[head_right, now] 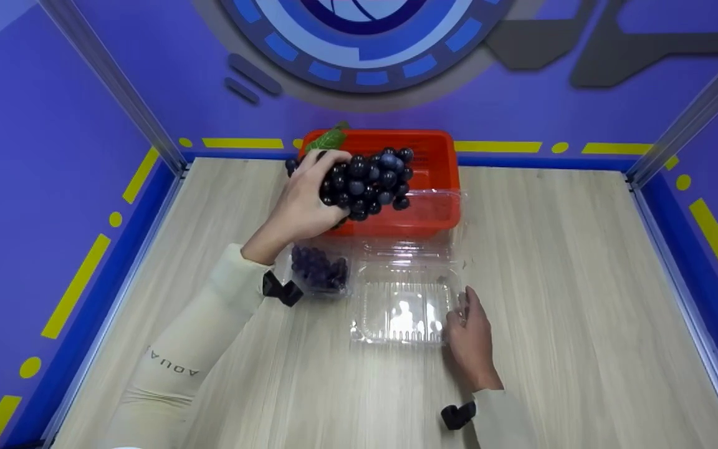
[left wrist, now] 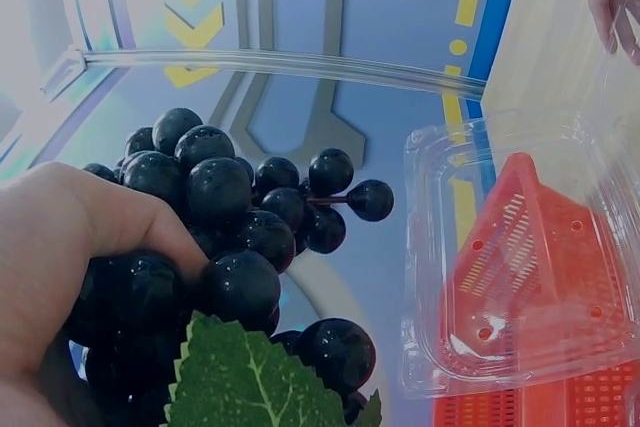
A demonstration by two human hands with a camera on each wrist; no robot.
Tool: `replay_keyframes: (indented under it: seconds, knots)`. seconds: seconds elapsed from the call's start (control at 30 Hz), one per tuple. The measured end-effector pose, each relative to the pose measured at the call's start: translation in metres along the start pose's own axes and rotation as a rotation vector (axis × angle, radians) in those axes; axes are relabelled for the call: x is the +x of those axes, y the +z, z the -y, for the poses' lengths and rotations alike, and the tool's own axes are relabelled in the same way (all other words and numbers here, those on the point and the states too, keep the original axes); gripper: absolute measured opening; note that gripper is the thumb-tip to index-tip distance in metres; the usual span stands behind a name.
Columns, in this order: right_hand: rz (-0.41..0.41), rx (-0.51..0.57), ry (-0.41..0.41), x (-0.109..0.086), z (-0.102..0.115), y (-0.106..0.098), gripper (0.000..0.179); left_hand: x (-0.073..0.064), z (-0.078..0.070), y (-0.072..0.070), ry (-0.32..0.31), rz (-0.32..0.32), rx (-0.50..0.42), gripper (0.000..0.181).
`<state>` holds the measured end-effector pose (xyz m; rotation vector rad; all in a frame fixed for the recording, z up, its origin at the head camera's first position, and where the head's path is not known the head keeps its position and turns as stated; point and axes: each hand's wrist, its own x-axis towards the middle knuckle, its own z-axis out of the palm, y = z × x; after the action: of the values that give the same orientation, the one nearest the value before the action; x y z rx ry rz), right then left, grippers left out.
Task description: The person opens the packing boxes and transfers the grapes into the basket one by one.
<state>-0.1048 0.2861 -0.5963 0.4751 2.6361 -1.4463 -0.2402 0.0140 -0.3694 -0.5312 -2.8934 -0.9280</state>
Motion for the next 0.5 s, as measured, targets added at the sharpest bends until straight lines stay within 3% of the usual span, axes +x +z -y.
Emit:
replay_keyframes:
  seconds: [0.5]
  knots:
    - [-0.046, 0.021, -0.017, 0.0017, 0.007, -0.0052, 0.063, 0.0068, 0.0038, -0.0087, -0.019, -0.038, -0.02, 0.065]
